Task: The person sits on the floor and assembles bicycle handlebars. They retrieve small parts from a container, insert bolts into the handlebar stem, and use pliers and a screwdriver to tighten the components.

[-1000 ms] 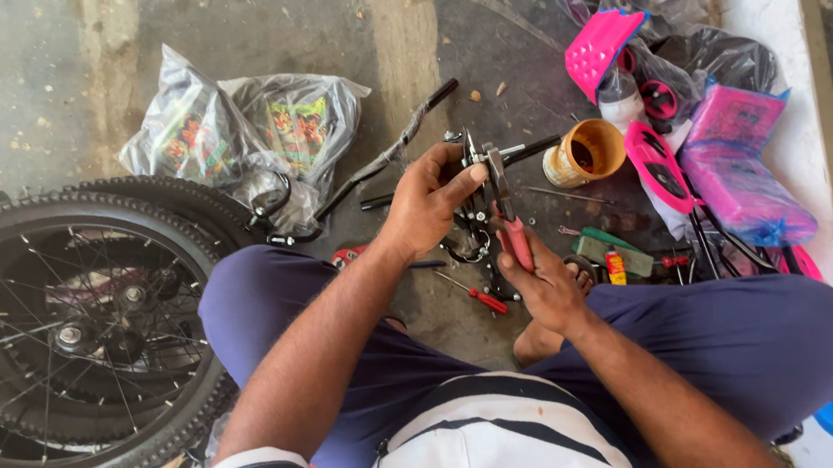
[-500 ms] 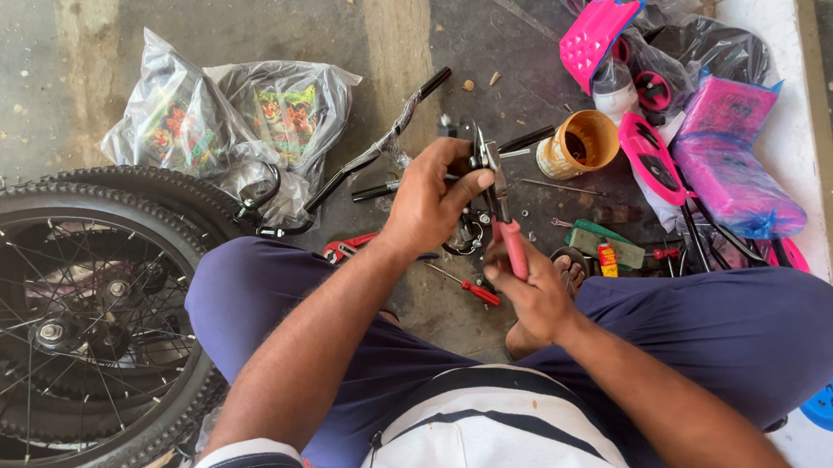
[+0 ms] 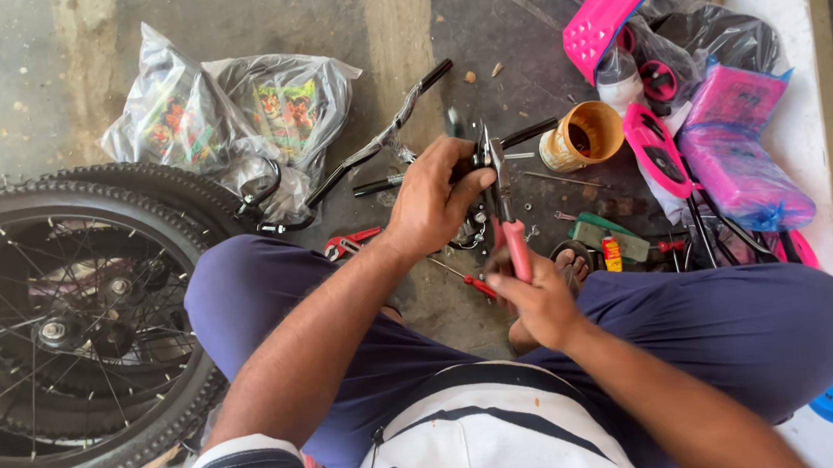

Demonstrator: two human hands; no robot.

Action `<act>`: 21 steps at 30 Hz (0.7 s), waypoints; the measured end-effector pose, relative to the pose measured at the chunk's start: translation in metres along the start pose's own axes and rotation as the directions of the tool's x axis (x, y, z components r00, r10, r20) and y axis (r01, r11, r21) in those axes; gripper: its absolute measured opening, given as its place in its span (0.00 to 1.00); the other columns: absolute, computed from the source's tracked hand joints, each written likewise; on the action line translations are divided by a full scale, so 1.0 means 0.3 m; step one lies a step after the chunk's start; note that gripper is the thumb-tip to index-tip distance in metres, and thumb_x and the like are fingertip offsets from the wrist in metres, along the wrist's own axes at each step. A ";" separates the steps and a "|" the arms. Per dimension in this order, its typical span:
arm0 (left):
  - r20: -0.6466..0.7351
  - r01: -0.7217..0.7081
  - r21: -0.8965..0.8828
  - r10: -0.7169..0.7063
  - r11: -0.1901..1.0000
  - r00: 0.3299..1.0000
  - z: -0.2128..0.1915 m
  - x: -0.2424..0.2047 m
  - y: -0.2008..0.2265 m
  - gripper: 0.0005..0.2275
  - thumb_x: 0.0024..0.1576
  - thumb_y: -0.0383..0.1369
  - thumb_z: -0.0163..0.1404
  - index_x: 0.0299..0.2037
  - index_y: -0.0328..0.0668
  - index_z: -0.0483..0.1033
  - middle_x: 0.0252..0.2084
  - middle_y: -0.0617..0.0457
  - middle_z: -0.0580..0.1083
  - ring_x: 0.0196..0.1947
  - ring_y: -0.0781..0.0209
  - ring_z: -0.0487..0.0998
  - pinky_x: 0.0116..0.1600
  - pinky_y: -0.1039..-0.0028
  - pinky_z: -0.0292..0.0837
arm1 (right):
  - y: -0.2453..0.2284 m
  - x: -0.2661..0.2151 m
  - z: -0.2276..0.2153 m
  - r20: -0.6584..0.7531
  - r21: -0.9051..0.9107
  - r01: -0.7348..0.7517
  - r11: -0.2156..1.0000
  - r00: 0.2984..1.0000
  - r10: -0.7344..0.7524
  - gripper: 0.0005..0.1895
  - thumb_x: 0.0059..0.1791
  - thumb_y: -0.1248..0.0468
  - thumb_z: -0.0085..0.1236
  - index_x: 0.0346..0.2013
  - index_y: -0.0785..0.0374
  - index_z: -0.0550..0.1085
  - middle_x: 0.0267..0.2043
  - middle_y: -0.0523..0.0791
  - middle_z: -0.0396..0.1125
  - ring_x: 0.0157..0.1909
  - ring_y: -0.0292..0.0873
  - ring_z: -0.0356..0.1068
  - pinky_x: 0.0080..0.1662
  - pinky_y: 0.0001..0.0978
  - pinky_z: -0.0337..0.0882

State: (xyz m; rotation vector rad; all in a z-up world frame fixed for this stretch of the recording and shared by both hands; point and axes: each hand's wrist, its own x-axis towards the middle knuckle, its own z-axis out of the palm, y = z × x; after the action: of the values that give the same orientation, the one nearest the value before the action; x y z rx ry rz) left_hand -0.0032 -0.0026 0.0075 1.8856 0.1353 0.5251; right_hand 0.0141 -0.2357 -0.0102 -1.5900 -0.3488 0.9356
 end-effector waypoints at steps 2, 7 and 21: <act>0.010 -0.143 0.063 0.143 0.988 0.990 -0.019 0.013 0.002 0.14 0.62 0.35 0.57 0.50 0.33 0.71 0.39 0.42 0.71 0.37 0.44 0.75 0.41 0.62 0.70 | -0.066 -0.023 -0.020 0.085 0.236 -0.264 0.935 0.964 0.251 0.08 0.50 0.66 0.58 0.42 0.65 0.73 0.33 0.45 0.65 0.35 0.37 0.66 0.38 0.31 0.68; 0.017 -0.044 -0.026 0.045 0.999 0.999 -0.002 0.023 0.016 0.13 0.63 0.35 0.56 0.49 0.34 0.72 0.39 0.44 0.73 0.37 0.46 0.77 0.42 0.63 0.72 | -0.120 -0.035 -0.025 0.002 0.033 -0.390 0.920 0.921 0.391 0.15 0.52 0.67 0.59 0.55 0.60 0.75 0.34 0.52 0.64 0.27 0.46 0.56 0.29 0.38 0.55; -0.009 -0.139 0.028 0.139 0.990 0.990 -0.005 0.013 0.041 0.12 0.64 0.33 0.56 0.50 0.34 0.71 0.41 0.43 0.72 0.38 0.46 0.78 0.41 0.64 0.73 | -0.198 -0.067 -0.012 0.045 0.126 -0.441 0.889 0.897 0.439 0.13 0.49 0.67 0.56 0.49 0.60 0.73 0.28 0.46 0.63 0.24 0.40 0.60 0.29 0.35 0.58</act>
State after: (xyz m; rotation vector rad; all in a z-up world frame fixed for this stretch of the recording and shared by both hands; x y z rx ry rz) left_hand -0.0023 -0.0045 0.0204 1.9281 0.0180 0.6308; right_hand 0.0200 -0.2364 0.0523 -1.5670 0.0748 1.2894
